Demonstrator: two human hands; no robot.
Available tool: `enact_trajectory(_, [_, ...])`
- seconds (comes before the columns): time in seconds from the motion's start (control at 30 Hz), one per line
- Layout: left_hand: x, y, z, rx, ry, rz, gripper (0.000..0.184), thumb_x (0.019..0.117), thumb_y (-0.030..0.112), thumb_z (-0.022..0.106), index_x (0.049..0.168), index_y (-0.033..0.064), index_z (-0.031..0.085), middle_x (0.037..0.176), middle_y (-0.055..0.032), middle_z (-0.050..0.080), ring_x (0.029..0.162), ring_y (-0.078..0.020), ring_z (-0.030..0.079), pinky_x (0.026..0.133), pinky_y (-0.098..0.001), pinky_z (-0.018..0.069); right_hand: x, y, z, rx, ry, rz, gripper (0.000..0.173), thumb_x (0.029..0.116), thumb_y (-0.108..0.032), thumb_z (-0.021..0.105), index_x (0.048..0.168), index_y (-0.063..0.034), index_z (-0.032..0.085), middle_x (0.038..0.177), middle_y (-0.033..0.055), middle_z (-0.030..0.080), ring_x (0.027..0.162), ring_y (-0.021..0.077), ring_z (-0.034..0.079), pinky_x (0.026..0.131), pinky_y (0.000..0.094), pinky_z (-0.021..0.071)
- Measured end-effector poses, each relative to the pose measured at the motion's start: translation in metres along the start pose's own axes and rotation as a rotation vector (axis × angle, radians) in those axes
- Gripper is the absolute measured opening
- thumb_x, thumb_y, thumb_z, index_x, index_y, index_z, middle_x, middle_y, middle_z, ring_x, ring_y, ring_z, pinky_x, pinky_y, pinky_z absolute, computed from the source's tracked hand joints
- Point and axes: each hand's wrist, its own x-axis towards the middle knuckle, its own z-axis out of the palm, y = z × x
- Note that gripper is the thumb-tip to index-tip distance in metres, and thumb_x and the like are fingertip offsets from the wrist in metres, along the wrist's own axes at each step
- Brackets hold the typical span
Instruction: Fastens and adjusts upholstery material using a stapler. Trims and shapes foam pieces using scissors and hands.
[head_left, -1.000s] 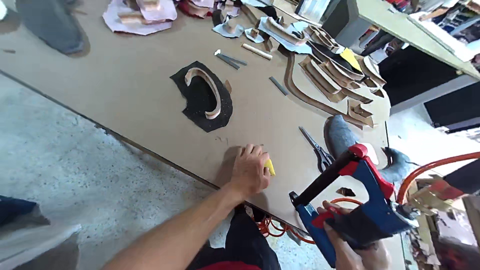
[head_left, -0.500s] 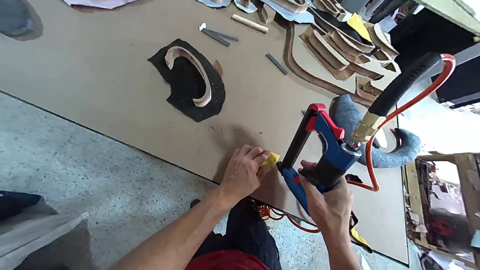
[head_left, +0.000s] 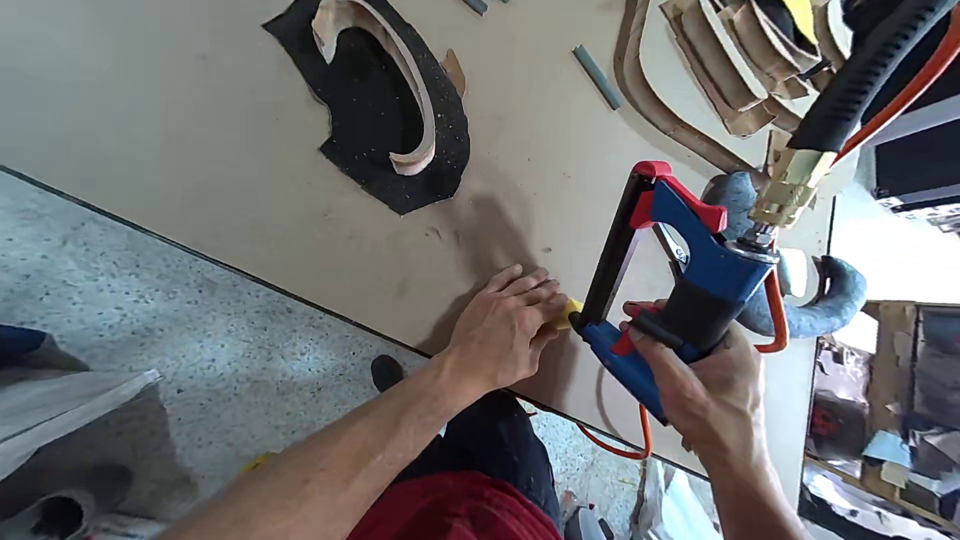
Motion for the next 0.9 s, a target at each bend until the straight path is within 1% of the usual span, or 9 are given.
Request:
enact_trajectory(0.13, [0.0, 0.0, 0.002, 0.002, 0.01, 0.015, 0.036, 0.1001, 0.033, 0.056, 0.131, 0.0232, 0.071, 0.141, 0.0024, 0.065, 0.143, -0.0157, 0.048, 0.125, -0.0423, 0.0305, 0.015, -0.011, -0.003, -0.033, -0.081, 0.016, 0.033, 0.0842, -0.031, 0.075, 0.111, -0.0155, 0.065, 0.093, -0.0045, 0.078, 0.079, 0.0112, 0.075, 0.064, 0.0321, 0.0652])
enact_trajectory(0.27, [0.001, -0.002, 0.002, 0.008, 0.012, 0.035, 0.035, 0.1002, 0.033, 0.055, 0.129, 0.0228, 0.072, 0.141, 0.0009, 0.065, 0.143, -0.0176, 0.048, 0.124, -0.0434, 0.0308, 0.027, -0.02, -0.006, -0.029, -0.131, 0.084, 0.029, 0.0833, -0.027, 0.074, 0.109, -0.0156, 0.066, 0.091, -0.0025, 0.077, 0.077, 0.0128, 0.075, 0.063, 0.0325, 0.0646])
enact_trajectory(0.43, [0.0, -0.002, 0.002, 0.013, 0.003, 0.044, 0.036, 0.1008, 0.036, 0.054, 0.13, 0.0241, 0.071, 0.14, -0.0003, 0.065, 0.143, -0.0194, 0.049, 0.124, -0.0457, 0.0316, 0.04, -0.024, -0.013, -0.121, -0.2, 0.119, 0.027, 0.0848, -0.029, 0.073, 0.109, -0.0171, 0.067, 0.09, -0.0045, 0.077, 0.074, 0.0104, 0.074, 0.06, 0.0313, 0.0626])
enact_trajectory(0.57, [0.001, -0.003, 0.001, 0.004, -0.007, 0.035, 0.036, 0.101, 0.036, 0.055, 0.13, 0.0229, 0.072, 0.141, 0.0001, 0.064, 0.143, -0.0183, 0.048, 0.125, -0.045, 0.03, 0.045, -0.026, -0.014, -0.047, -0.226, 0.233, 0.029, 0.0855, -0.028, 0.072, 0.11, -0.0134, 0.067, 0.092, 0.0036, 0.078, 0.076, 0.0208, 0.076, 0.063, 0.0397, 0.0647])
enact_trajectory(0.6, [0.001, -0.003, 0.0, 0.001, -0.014, 0.034, 0.036, 0.1008, 0.036, 0.055, 0.13, 0.0226, 0.072, 0.142, 0.0002, 0.064, 0.143, -0.0179, 0.048, 0.125, -0.0448, 0.0296, 0.043, -0.029, -0.012, -0.057, -0.223, 0.231, 0.029, 0.0848, -0.029, 0.072, 0.109, -0.0136, 0.068, 0.09, 0.003, 0.078, 0.075, 0.0199, 0.076, 0.062, 0.0388, 0.0642])
enact_trajectory(0.67, [0.0, -0.004, 0.0, -0.003, -0.007, 0.037, 0.035, 0.101, 0.035, 0.055, 0.129, 0.0228, 0.072, 0.141, -0.0001, 0.064, 0.143, -0.0181, 0.049, 0.124, -0.0446, 0.0303, 0.039, -0.035, -0.009, -0.128, -0.21, 0.17, 0.03, 0.0825, -0.031, 0.072, 0.108, -0.0162, 0.067, 0.088, -0.0023, 0.078, 0.073, 0.0138, 0.075, 0.06, 0.0344, 0.0636])
enact_trajectory(0.77, [0.002, -0.006, 0.0, -0.002, 0.013, 0.05, 0.035, 0.1012, 0.036, 0.054, 0.129, 0.0237, 0.072, 0.141, -0.0007, 0.065, 0.143, -0.0197, 0.049, 0.124, -0.0444, 0.0321, 0.033, -0.037, -0.02, -0.24, -0.154, 0.037, 0.035, 0.0822, -0.037, 0.073, 0.111, -0.0192, 0.065, 0.091, -0.0084, 0.076, 0.078, 0.007, 0.074, 0.063, 0.0307, 0.0641])
enact_trajectory(0.83, [0.002, -0.007, -0.001, -0.002, -0.008, 0.047, 0.037, 0.0973, 0.036, 0.058, 0.13, 0.0229, 0.071, 0.142, -0.0002, 0.063, 0.145, -0.0207, 0.046, 0.124, -0.0452, 0.0307, 0.026, -0.032, -0.033, -0.177, -0.104, 0.055, 0.038, 0.0825, -0.035, 0.075, 0.114, -0.0165, 0.066, 0.095, -0.0036, 0.077, 0.082, 0.0123, 0.075, 0.066, 0.0343, 0.065])
enact_trajectory(0.9, [0.002, -0.007, -0.002, 0.008, -0.014, 0.06, 0.042, 0.0917, 0.036, 0.063, 0.13, 0.0215, 0.07, 0.142, 0.0002, 0.062, 0.143, -0.0213, 0.047, 0.123, -0.0462, 0.032, 0.013, -0.025, -0.044, -0.01, -0.035, 0.168, 0.038, 0.084, -0.026, 0.075, 0.117, -0.0085, 0.065, 0.1, 0.0078, 0.077, 0.085, 0.0247, 0.076, 0.072, 0.0425, 0.0658])
